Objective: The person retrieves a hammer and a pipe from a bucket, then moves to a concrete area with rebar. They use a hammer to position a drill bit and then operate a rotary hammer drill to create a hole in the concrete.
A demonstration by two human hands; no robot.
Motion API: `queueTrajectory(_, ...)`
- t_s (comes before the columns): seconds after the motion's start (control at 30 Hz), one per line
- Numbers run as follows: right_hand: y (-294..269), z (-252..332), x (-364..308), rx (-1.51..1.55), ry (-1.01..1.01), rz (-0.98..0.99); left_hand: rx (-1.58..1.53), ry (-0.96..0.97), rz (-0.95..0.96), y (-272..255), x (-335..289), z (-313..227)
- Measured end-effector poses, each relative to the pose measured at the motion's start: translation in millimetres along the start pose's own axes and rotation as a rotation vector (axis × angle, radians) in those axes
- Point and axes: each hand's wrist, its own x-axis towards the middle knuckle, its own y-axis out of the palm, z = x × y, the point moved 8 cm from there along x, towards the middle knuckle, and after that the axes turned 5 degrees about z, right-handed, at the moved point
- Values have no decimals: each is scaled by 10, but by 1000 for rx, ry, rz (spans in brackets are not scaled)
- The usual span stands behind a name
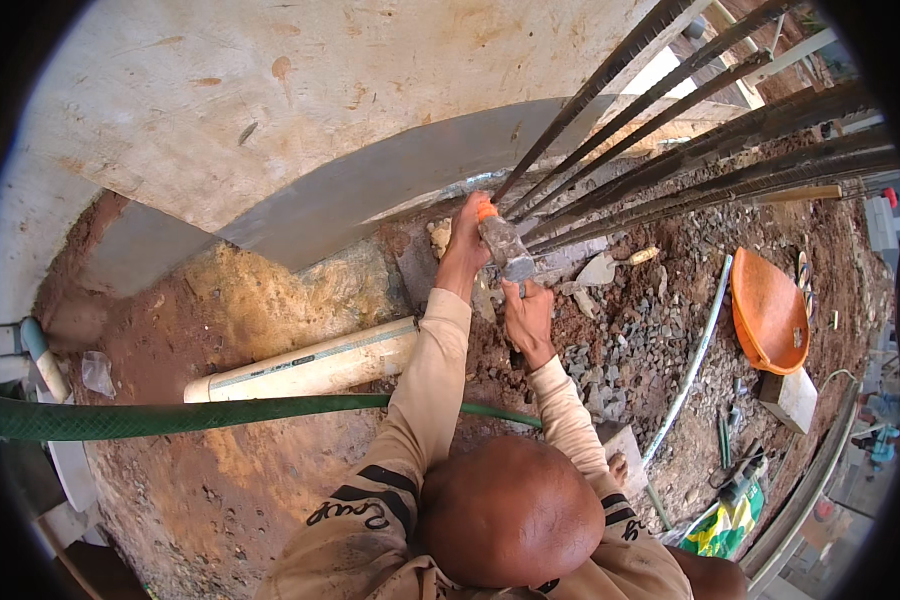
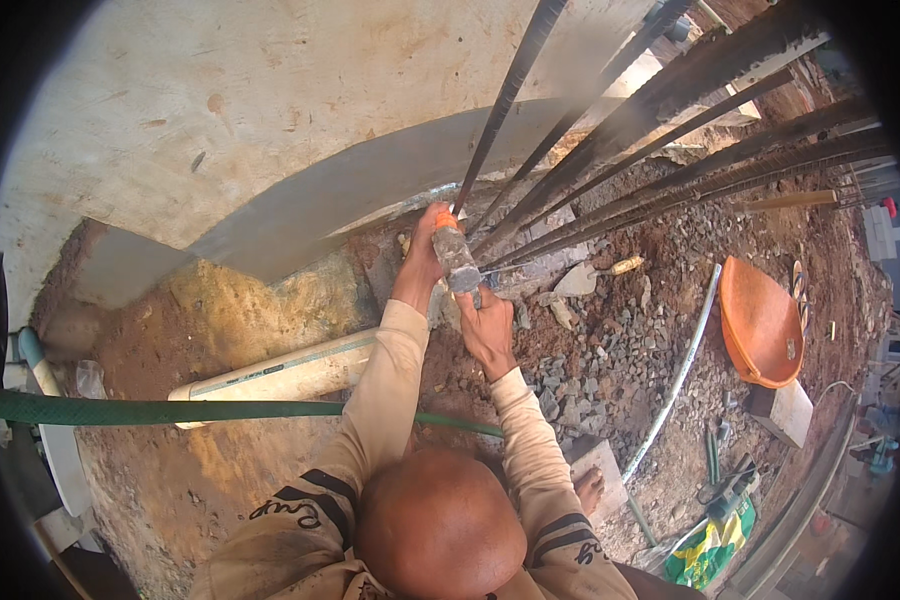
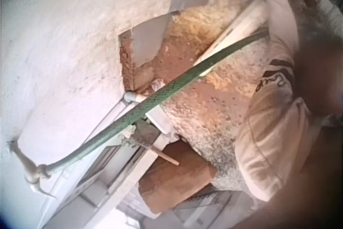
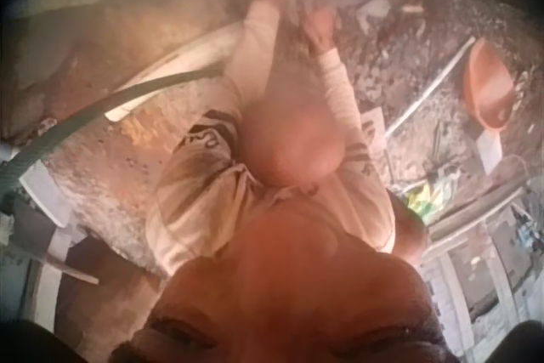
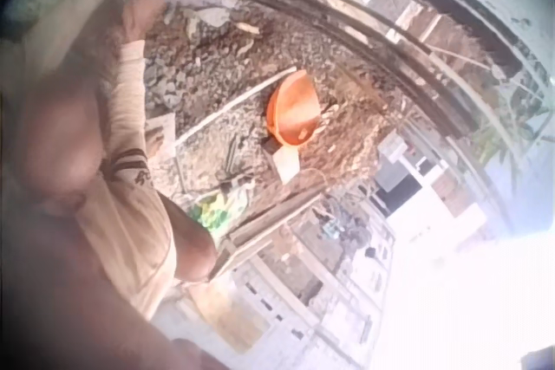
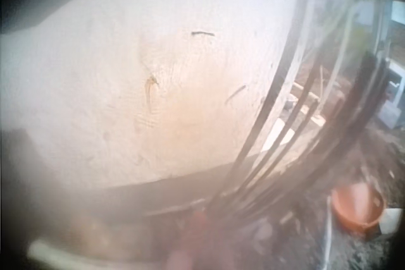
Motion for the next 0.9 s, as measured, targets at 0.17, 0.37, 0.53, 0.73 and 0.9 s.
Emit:
queueTrajectory(0.17,-219,99,-538,139,-412,-54,72,-42,106,-26,3,0)
queueTrajectory(0.37,35,-240,-10,-27,91,81,56,-17,-92,-23,49,55)
queueTrajectory(0.53,-401,486,-484,377,-192,-217,79,-20,53,49,-5,-32)
queueTrajectory(0.73,-61,-352,-126,36,10,-92,-19,-43,-30,188,81,126)
queueTrajectory(0.9,-193,272,-441,504,-28,-78,51,-15,81,-89,86,-70)
